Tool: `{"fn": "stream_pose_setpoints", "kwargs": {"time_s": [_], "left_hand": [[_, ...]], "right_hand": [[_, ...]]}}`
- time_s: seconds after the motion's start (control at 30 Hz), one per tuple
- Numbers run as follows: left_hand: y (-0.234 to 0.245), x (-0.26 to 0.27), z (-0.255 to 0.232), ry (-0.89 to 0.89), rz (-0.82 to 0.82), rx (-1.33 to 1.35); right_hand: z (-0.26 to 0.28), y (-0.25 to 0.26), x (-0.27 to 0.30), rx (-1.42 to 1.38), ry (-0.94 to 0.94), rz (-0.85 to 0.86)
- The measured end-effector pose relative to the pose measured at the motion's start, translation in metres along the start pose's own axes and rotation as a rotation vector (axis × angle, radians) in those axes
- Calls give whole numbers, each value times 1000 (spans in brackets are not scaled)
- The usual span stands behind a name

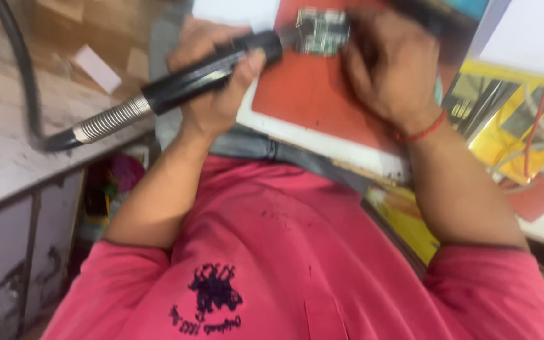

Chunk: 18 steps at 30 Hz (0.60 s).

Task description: The person uses a hot air gun to apply heat to a small circuit board held on a red mat. They briefly pick up a notepad and place it back down while continuing to direct the hot air onto the board.

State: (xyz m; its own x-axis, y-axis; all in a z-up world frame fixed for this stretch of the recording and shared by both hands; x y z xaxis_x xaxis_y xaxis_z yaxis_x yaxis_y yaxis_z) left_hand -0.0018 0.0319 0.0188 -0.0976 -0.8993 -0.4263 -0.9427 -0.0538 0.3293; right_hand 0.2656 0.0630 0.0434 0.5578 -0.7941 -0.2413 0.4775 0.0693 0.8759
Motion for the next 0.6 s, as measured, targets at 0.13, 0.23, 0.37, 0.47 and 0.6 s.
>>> {"fn": "stream_pose_setpoints", "kwargs": {"time_s": [0.13,0.23,0.37,0.47,0.6], "left_hand": [[-3,-2,-6,-65,89,36],[-1,0,-3,-32,47,31],[-1,3,-1,-47,39,73],[-2,2,-2,-40,63,45],[-4,3,-5,-98,47,-27]], "right_hand": [[-4,-1,3,-26,-34,23],[-5,-2,4,-20,-34,21],[-4,0,3,-29,-41,38],[-2,0,0,-12,-38,23],[1,-1,1,-26,-54,18]]}}
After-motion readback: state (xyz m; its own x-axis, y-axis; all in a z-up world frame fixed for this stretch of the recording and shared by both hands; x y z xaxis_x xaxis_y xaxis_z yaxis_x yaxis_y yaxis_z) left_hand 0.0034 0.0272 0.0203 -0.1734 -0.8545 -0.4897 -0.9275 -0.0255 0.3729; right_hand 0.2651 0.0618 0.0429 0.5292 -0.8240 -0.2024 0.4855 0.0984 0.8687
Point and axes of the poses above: each hand's wrist, its own x-axis away from the middle knuckle, its own y-axis out of the back of the hand, z = x × y, the point moved 3 cm from there along -x, towards the middle knuckle, and after that the axes turned 6 degrees about z, right-handed, at the moved point
